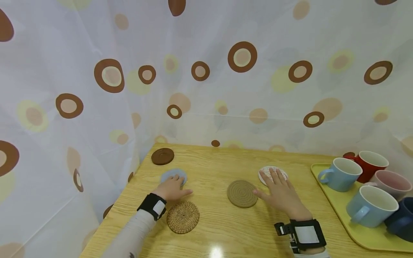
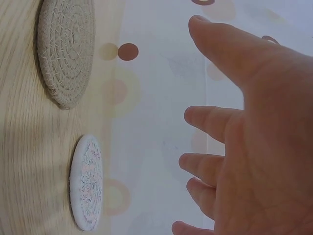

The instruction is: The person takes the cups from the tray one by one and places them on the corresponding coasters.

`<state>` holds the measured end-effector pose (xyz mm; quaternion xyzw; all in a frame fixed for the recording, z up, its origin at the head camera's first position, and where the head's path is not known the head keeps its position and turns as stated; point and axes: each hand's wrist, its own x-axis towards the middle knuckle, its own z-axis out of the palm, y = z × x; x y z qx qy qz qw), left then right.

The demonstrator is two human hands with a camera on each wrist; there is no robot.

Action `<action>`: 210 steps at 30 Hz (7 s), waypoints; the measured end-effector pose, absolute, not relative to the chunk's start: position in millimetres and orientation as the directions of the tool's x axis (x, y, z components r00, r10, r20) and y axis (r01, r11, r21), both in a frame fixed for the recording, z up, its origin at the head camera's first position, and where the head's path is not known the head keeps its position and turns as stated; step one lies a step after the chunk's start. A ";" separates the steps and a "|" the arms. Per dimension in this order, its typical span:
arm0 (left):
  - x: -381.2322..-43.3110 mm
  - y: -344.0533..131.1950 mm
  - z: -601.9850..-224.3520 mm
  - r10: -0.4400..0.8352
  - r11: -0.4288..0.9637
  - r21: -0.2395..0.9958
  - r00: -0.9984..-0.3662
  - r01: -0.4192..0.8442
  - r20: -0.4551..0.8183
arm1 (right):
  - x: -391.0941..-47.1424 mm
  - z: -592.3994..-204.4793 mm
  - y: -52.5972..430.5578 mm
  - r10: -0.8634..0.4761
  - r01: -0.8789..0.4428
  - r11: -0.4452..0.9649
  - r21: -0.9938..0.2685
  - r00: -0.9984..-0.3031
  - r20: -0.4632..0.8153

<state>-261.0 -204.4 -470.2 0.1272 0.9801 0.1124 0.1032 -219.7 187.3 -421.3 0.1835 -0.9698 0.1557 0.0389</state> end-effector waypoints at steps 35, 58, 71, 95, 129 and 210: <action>-350.0 -145.1 -463.6 0.212 0.965 0.208 -0.942 0.160 -0.260 | -218.5 -425.4 189.7 -0.320 -0.338 0.898 -0.282 -0.941 0.111; -360.9 -156.8 -480.6 0.211 0.957 0.233 -0.967 0.174 -0.143 | -220.6 -425.4 192.1 -0.329 -0.364 0.896 -0.253 -0.929 0.171; -320.6 -153.7 -468.9 0.333 0.939 0.109 -0.942 0.327 -0.044 | -218.9 -417.0 190.0 -0.335 -0.365 0.899 -0.241 -0.929 0.156; -205.8 -168.9 -458.6 0.377 0.885 0.273 -0.925 0.378 0.059 | -221.9 -430.2 165.9 -0.426 -0.434 0.862 -0.264 -0.900 0.089; -186.5 -205.8 -462.8 0.143 0.896 0.411 -0.985 0.169 0.093 | -253.3 -473.1 85.2 -0.544 -0.461 0.780 -0.423 -0.834 -0.095; -189.0 -210.4 -474.7 0.145 0.881 0.445 -0.987 0.163 0.075 | -283.1 -474.1 200.4 -0.504 -0.505 0.825 -0.253 -0.860 0.071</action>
